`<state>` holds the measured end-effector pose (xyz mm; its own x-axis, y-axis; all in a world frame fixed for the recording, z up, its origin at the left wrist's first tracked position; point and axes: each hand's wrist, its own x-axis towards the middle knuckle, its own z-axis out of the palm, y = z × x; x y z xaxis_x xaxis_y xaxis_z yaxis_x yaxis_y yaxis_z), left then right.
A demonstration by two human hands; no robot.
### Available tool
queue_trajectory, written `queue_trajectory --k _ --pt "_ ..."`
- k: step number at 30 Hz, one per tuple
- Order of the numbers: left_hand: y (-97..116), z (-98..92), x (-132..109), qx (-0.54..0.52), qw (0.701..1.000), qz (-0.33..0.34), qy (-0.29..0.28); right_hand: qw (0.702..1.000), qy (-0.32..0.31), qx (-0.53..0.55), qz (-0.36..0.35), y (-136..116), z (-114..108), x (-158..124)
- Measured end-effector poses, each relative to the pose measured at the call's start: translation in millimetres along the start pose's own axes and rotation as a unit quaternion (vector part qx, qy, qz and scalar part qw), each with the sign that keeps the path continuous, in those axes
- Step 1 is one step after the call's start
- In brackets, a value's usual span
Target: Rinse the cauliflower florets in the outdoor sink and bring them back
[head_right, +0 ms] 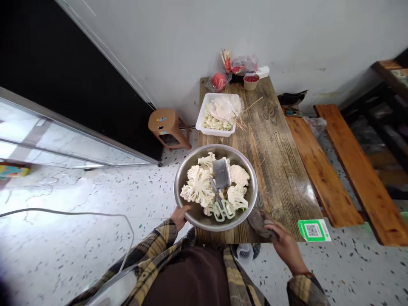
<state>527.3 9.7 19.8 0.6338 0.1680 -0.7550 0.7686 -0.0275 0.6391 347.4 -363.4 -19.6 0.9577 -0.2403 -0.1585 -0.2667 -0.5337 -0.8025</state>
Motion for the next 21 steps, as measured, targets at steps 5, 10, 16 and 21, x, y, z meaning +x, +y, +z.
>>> queue_trajectory --k 5,10,16,21 --pt "0 -9.2 -7 -0.028 0.999 0.009 -0.026 0.962 0.274 -0.022 -0.011 -41 -55 40" --pt "0 -17.9 -12 -0.013 0.998 0.012 -0.061 0.963 0.266 -0.034 -0.035 -64 -30 93" --pt "-5 -29.1 -16 -0.006 0.991 0.040 -0.131 0.988 0.127 -0.081 -0.020 -76 4 76" --pt "-13 -33.6 -17 -0.025 0.991 0.054 -0.123 0.971 0.078 -0.184 -0.128 -116 18 55"
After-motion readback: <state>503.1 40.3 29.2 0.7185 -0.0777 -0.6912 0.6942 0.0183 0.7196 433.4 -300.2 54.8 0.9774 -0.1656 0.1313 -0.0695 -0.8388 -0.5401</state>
